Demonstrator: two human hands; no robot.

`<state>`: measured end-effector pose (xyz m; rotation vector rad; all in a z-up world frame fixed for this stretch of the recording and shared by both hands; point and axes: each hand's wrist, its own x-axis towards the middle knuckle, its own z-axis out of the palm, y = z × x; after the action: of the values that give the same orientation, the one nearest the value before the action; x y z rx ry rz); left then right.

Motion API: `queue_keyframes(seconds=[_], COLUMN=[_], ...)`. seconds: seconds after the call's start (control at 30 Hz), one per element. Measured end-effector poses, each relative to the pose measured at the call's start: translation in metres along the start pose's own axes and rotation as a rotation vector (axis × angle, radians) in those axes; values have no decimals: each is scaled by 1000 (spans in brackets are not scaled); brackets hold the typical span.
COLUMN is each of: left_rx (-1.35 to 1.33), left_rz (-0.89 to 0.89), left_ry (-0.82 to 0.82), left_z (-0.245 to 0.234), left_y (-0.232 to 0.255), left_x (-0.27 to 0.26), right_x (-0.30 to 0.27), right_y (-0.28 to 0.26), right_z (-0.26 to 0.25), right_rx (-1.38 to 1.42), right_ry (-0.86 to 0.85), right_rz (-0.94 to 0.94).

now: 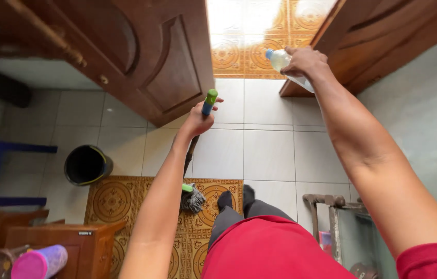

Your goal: Mop the tiled floor in a residential hallway.

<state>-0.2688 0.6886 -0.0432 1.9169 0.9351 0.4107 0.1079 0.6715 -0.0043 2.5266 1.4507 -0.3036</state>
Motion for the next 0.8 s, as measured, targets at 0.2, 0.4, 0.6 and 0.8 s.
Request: queue_keyframes(seconds=[0.2, 0.4, 0.6, 0.8], left_rx=[55, 41, 82, 128], left_rz=[-30, 26, -32, -83], left_ry=[-149, -115, -88, -96], left_z=[41, 125, 210, 257], left_y=[25, 56, 102, 121], left_x=[44, 97, 113, 115], right_x=[-57, -60, -60, -86], right_y=[84, 213, 338, 411], right_z=[-21, 7, 31, 46], right_rx=[206, 194, 272, 309], right_ry=[-11, 48, 107, -28], right_rz=[214, 365, 527, 653])
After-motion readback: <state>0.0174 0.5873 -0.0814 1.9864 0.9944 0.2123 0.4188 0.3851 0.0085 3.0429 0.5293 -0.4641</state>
